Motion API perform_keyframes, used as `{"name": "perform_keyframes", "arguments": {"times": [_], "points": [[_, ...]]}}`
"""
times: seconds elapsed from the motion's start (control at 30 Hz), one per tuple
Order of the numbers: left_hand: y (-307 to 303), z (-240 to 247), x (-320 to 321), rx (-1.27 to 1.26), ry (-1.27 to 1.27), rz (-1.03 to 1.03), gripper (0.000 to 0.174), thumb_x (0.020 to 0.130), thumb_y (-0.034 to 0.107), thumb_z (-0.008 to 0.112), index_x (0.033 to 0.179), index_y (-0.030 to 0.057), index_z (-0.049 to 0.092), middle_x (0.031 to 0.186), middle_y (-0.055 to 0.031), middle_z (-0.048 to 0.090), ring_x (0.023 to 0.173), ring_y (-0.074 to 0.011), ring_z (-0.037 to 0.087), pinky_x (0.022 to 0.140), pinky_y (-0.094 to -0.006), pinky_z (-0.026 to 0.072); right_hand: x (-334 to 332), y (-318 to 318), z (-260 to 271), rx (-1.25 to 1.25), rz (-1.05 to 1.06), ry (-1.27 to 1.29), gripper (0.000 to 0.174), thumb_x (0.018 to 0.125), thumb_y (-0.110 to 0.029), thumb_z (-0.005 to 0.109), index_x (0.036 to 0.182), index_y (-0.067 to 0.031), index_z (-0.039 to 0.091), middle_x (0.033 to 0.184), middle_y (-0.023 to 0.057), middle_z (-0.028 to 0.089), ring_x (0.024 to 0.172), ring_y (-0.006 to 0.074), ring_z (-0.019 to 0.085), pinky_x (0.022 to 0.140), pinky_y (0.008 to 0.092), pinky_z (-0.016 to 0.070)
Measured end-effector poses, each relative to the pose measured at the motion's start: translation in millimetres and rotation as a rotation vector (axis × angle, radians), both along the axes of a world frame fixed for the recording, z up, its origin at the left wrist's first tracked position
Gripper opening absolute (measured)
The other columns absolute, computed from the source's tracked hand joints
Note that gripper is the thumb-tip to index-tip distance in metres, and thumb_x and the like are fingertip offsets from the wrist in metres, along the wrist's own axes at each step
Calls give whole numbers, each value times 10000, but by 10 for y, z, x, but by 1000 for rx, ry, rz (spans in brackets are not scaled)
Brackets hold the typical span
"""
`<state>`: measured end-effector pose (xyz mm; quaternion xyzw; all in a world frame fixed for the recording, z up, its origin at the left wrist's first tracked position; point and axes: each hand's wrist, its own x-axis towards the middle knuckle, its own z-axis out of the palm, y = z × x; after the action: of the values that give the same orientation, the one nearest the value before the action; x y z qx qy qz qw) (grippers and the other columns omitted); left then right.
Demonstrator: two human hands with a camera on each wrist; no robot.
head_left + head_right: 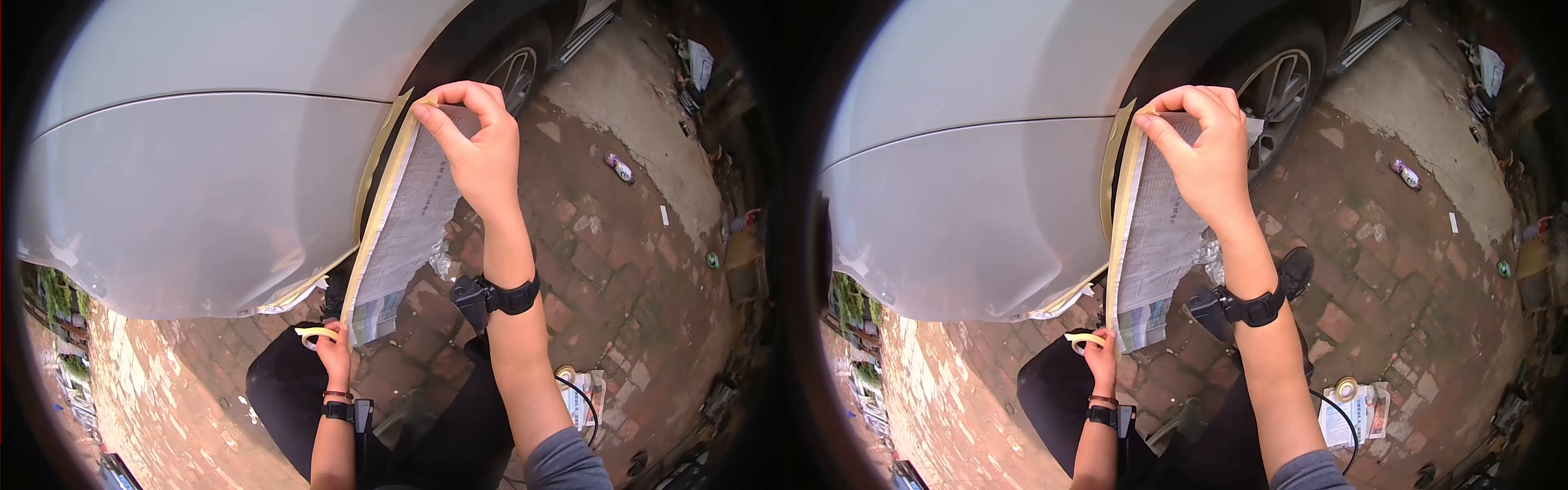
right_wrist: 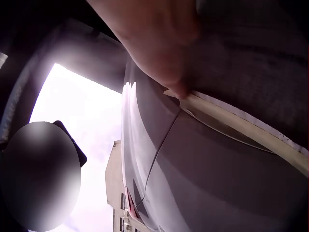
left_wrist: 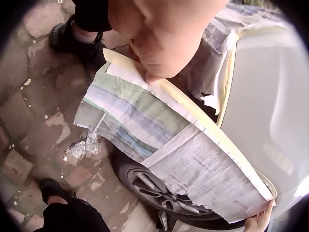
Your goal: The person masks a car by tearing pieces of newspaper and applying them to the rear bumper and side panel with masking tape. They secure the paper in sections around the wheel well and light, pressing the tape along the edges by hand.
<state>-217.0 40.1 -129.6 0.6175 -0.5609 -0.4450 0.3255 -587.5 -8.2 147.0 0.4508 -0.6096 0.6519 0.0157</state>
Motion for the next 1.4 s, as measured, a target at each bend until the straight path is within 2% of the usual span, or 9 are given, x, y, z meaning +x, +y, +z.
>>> {"name": "perform_keyframes", "arguments": {"times": [0.53,0.67,0.8,0.87,1.0,1.07,1.2,1.3,1.4], "points": [[-73,-115,74,94,90,54,115,914,67,719,976,10,640,891,19,601,797,-66,512,727,-225,442,81,-109,-41,-140,-71,141,203,741,-167,822,830,-79,661,877,13,632,921,234,525,844,362,418],[-68,-69,46,77,93,57,122,919,81,718,989,16,641,871,27,593,772,-59,500,697,-219,424,161,-100,-9,-206,-400,57,425,667,-189,894,951,-93,593,969,16,555,935,223,498,899,359,398],[-72,-39,29,99,104,69,112,918,68,714,975,8,639,901,16,605,807,-66,514,740,-225,439,160,-119,-36,-234,-356,237,350,714,-150,874,935,-66,616,948,16,572,878,188,533,846,329,443],[-71,-48,33,99,108,78,110,919,69,714,972,8,639,896,17,605,803,-65,513,734,-223,437,157,-202,-121,-275,-35,87,252,769,-98,832,924,-46,640,907,27,579,783,148,564,739,283,478],[-105,-113,54,88,90,68,108,920,75,716,962,9,641,880,18,604,792,-61,509,720,-219,433,176,-355,-158,-465,42,-34,169,824,-80,788,914,-36,652,869,21,580,716,114,568,651,262,480],[-110,-114,52,85,76,74,114,919,81,719,965,9,643,875,18,601,791,-60,508,719,-218,433,196,-328,-124,-392,76,-133,250,775,-168,836,873,-56,635,876,10,562,760,143,544,697,294,464],[-125,-105,27,79,113,70,120,919,89,723,967,11,645,878,23,600,788,-60,508,714,-219,430,172,-323,-160,-347,163,-422,225,887,-109,777,908,-61,558,793,-65,456,729,20,410,652,167,357],[-159,-80,2,92,88,65,122,916,92,727,961,15,645,880,22,601,788,-59,510,711,-220,430,85,-311,-229,-429,329,-401,297,828,-126,834,901,-62,553,846,-43,452,752,44,408,671,191,369],[-216,-147,-25,86,149,70,130,912,99,733,964,16,647,876,24,604,783,-57,511,707,-220,429,23,-220,-220,-273,158,34,373,752,-165,888,876,-60,553,879,-6,453,778,95,420,684,233,388]]}}
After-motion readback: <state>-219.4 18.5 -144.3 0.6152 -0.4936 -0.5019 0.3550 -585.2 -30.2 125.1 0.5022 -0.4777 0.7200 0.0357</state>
